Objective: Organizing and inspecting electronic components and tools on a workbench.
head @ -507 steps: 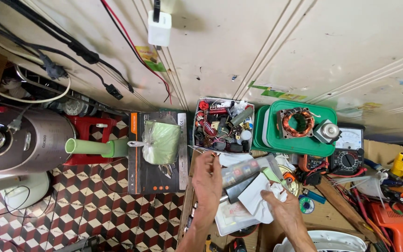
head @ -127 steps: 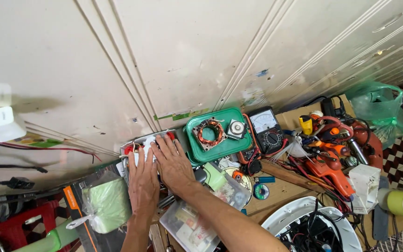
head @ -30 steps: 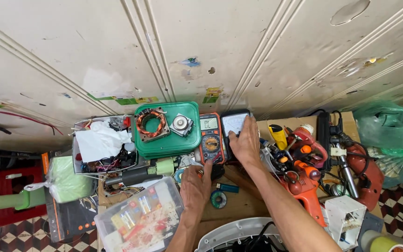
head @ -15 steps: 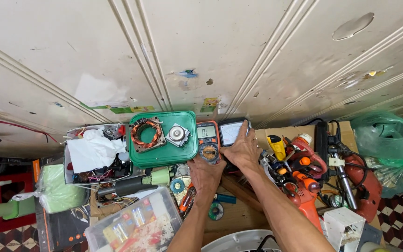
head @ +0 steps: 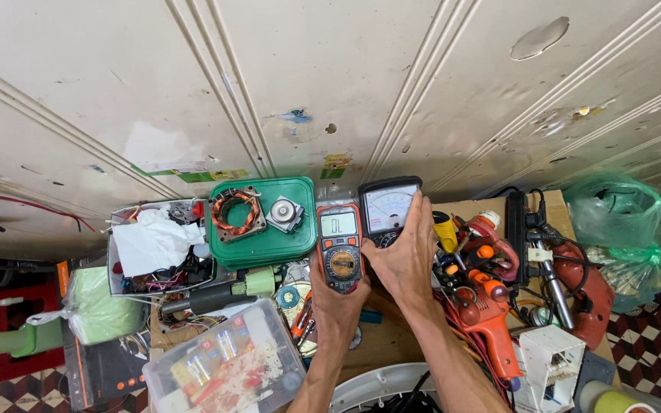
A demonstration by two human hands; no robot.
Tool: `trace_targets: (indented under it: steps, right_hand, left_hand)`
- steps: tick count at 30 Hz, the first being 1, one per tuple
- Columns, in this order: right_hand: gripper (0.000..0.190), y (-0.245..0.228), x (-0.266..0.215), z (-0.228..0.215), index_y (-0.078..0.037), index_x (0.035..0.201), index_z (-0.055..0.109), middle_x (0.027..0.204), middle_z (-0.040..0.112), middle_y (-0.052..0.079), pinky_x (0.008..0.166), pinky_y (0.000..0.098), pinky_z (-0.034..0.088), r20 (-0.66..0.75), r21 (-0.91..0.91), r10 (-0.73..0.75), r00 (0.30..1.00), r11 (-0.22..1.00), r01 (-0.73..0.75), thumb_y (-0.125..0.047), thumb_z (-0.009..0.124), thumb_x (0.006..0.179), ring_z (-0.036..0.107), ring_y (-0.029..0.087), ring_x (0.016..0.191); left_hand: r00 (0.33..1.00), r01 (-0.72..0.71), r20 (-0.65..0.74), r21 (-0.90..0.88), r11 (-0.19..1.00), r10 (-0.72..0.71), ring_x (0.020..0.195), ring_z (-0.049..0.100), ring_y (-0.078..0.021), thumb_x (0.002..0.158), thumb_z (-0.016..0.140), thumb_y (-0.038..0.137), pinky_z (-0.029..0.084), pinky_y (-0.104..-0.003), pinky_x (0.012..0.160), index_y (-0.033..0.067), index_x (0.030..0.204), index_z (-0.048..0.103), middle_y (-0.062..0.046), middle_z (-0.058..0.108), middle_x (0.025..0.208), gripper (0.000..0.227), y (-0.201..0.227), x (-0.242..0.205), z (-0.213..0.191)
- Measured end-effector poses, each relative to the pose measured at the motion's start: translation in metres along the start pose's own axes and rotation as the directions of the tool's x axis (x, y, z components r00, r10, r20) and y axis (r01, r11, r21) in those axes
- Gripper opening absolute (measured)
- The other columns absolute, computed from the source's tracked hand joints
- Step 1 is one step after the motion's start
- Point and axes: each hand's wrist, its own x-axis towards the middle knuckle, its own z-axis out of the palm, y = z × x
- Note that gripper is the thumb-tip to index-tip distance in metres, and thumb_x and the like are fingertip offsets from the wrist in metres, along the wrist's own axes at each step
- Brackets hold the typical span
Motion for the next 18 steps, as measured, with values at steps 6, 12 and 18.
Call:
trace_targets:
  steps: [6, 12, 18]
  right_hand:
    - [0.123, 0.011, -0.046, -0.026, 0.006, 0.157, 0.013, 0.159, 0.023, 0.034, 0.120, 0.0507, 0.028, -0.187, 0.207, -0.145, 0.971, 0.961, 0.184, -0.020, 0.091, 0.067, 0.027, 0.048, 0.149]
    - [0.121, 0.013, -0.086, -0.050, 0.005, 0.157, 0.013, 0.160, 0.023, 0.034, 0.120, 0.0489, 0.029, -0.216, 0.224, -0.244, 0.946, 0.930, 0.291, -0.019, 0.090, 0.066, 0.028, 0.047, 0.150]
    - [0.119, 0.045, -0.101, -0.068, 0.003, 0.155, 0.017, 0.159, 0.025, 0.030, 0.118, 0.0484, 0.029, 0.003, 0.172, -0.402, 0.916, 0.902, 0.395, -0.020, 0.087, 0.061, 0.028, 0.046, 0.147]
  left_hand:
    - [0.995, -0.059, -0.077, 0.051, 0.997, 0.062, 0.109, 0.065, -0.0229, 0.069, 0.085, 0.009, 0.057, -0.034, 0.092, -0.0003, 0.146, 0.034, -0.014, 0.059, 0.124, 0.093, -0.002, -0.048, -0.004]
    - [0.989, -0.132, -0.053, 0.122, 0.984, 0.140, 0.112, 0.063, -0.0259, 0.067, 0.085, 0.007, 0.054, -0.037, 0.095, -0.0015, 0.146, 0.035, -0.017, 0.058, 0.122, 0.094, -0.010, -0.079, -0.016]
    - [0.956, -0.280, 0.190, 0.350, 0.894, 0.224, 0.116, 0.062, -0.0332, 0.071, 0.089, 0.020, 0.052, -0.042, 0.096, 0.0019, 0.145, 0.041, -0.018, 0.062, 0.123, 0.090, -0.041, -0.076, -0.040]
